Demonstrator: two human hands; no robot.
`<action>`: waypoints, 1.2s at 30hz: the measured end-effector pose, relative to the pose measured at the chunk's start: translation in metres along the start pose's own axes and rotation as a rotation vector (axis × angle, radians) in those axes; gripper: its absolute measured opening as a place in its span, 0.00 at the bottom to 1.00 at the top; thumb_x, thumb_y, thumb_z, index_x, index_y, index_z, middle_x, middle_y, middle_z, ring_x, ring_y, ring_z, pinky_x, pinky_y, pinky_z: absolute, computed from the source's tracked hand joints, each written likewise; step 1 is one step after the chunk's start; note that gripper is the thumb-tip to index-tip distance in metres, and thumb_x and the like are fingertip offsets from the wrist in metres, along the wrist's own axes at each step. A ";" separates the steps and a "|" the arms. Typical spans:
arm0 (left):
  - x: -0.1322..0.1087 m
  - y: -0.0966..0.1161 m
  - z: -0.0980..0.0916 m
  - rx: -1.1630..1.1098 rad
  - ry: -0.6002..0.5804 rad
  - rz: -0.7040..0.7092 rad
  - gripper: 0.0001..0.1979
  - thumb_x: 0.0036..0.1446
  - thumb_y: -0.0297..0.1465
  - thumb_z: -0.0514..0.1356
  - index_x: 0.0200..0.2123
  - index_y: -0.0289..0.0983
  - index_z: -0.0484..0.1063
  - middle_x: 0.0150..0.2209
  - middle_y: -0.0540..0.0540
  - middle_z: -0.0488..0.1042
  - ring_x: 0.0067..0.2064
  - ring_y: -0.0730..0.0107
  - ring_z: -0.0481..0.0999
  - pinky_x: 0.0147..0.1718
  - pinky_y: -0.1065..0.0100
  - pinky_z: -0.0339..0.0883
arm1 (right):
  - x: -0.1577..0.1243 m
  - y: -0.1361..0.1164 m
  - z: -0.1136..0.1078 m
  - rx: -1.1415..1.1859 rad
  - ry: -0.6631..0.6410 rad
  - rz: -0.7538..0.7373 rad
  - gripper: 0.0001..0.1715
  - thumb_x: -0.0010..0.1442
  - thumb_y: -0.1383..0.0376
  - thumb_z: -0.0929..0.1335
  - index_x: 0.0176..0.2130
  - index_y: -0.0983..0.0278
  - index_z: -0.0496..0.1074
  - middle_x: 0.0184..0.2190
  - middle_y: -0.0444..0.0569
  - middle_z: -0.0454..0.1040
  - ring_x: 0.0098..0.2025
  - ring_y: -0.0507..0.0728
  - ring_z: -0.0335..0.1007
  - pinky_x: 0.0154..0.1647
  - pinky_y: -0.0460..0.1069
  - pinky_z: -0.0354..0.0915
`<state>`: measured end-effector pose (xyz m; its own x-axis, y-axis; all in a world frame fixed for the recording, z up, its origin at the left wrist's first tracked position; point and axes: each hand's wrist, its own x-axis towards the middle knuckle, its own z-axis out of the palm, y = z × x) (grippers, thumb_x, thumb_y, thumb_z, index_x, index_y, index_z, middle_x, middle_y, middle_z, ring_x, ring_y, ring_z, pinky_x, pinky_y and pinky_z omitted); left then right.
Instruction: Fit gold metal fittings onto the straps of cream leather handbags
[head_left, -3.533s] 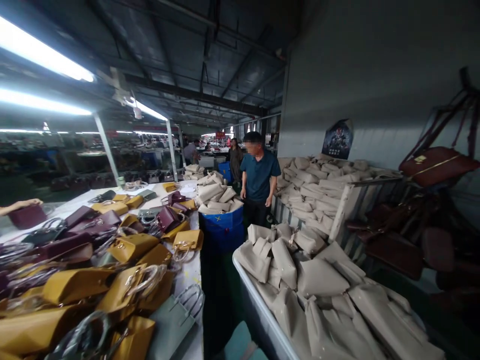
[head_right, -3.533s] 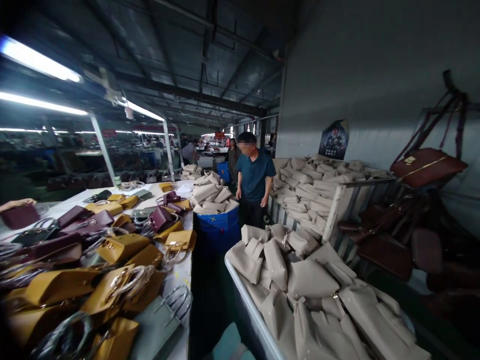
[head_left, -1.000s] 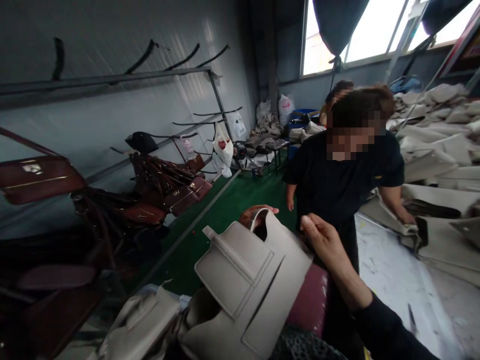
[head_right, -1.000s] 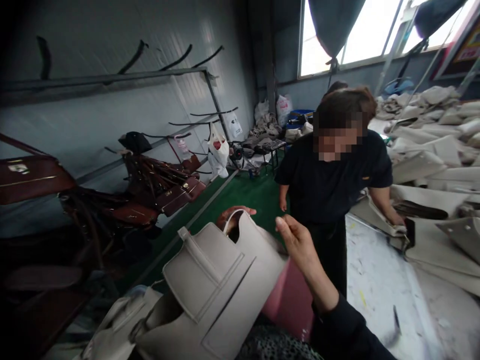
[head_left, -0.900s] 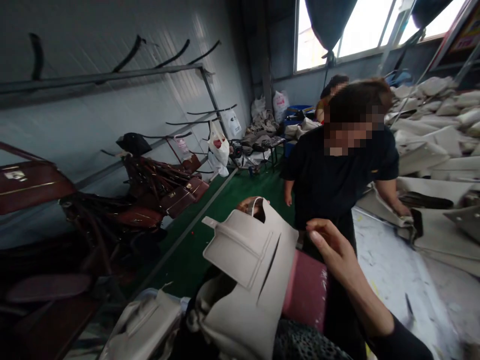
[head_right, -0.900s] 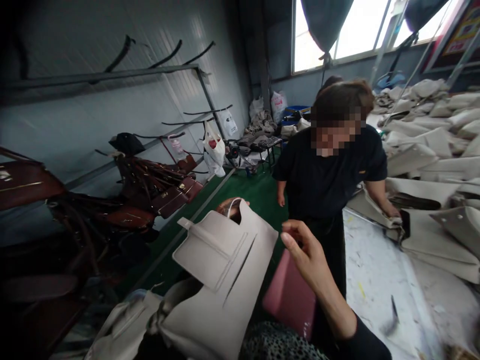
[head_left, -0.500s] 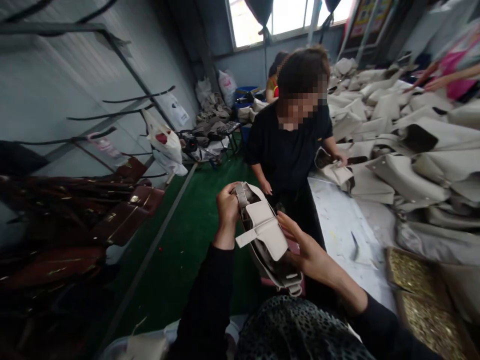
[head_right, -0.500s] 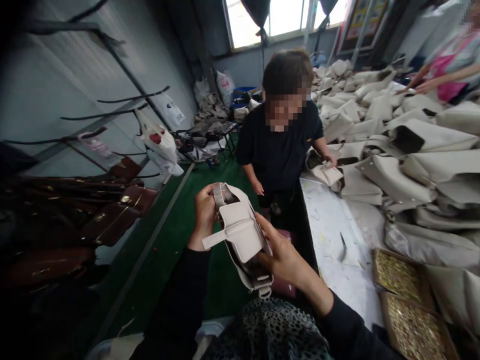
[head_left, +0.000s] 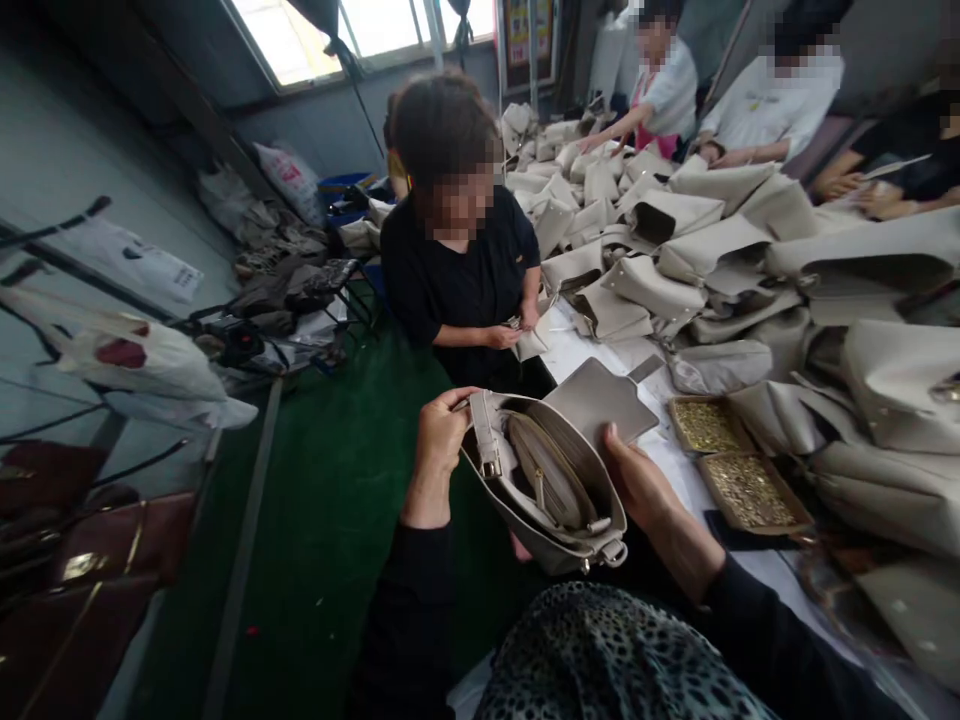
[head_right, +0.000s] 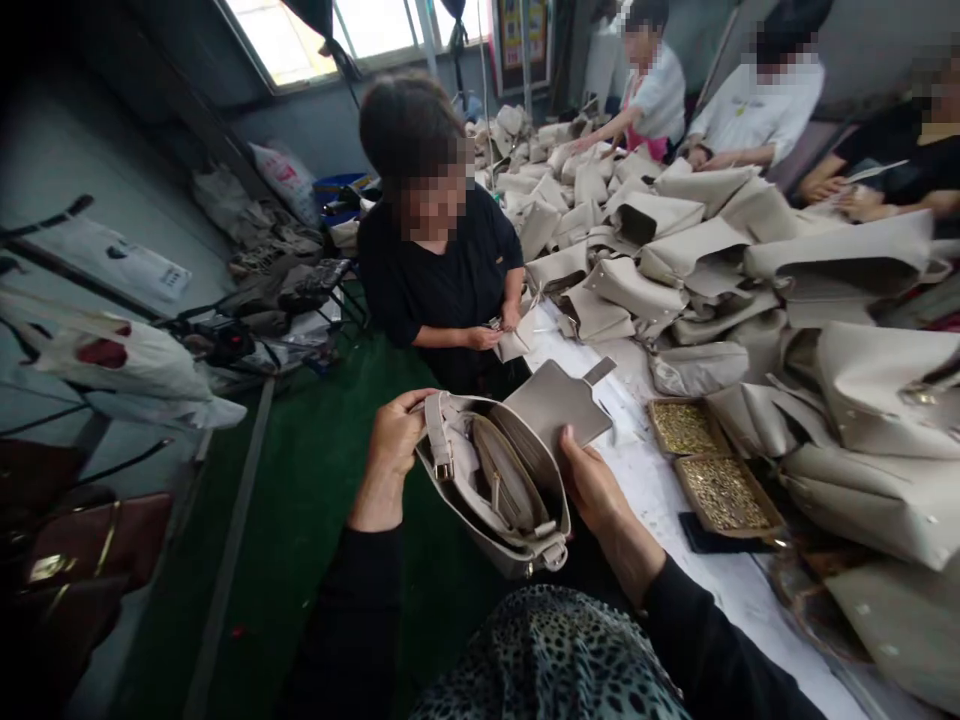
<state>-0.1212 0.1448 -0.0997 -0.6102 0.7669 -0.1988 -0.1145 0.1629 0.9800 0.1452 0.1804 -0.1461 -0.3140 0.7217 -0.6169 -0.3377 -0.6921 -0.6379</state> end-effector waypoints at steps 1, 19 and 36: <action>-0.001 0.003 0.004 0.023 -0.032 0.006 0.16 0.38 0.32 0.72 0.34 0.35 0.83 0.31 0.45 0.82 0.33 0.65 0.79 0.32 0.70 0.71 | -0.002 -0.001 -0.004 0.015 0.006 -0.001 0.19 0.62 0.50 0.72 0.48 0.58 0.74 0.42 0.51 0.84 0.46 0.65 0.81 0.42 0.56 0.79; -0.030 0.010 0.097 0.241 -0.406 0.392 0.13 0.53 0.38 0.71 0.40 0.38 0.81 0.45 0.43 0.82 0.44 0.63 0.80 0.45 0.68 0.73 | -0.030 -0.060 -0.081 -0.133 0.058 -0.369 0.32 0.56 0.36 0.71 0.42 0.59 0.80 0.42 0.53 0.84 0.42 0.69 0.80 0.42 0.60 0.76; -0.074 0.041 0.253 0.380 -0.317 0.378 0.10 0.52 0.38 0.70 0.31 0.37 0.81 0.25 0.51 0.78 0.26 0.70 0.74 0.27 0.73 0.66 | -0.013 -0.106 -0.202 0.057 0.191 -0.377 0.37 0.51 0.33 0.72 0.37 0.63 0.78 0.37 0.50 0.83 0.43 0.64 0.77 0.46 0.54 0.73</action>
<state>0.1178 0.2517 -0.0475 -0.2851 0.9521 0.1105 0.3865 0.0087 0.9222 0.3639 0.2427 -0.1638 0.0097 0.9061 -0.4229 -0.4477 -0.3742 -0.8121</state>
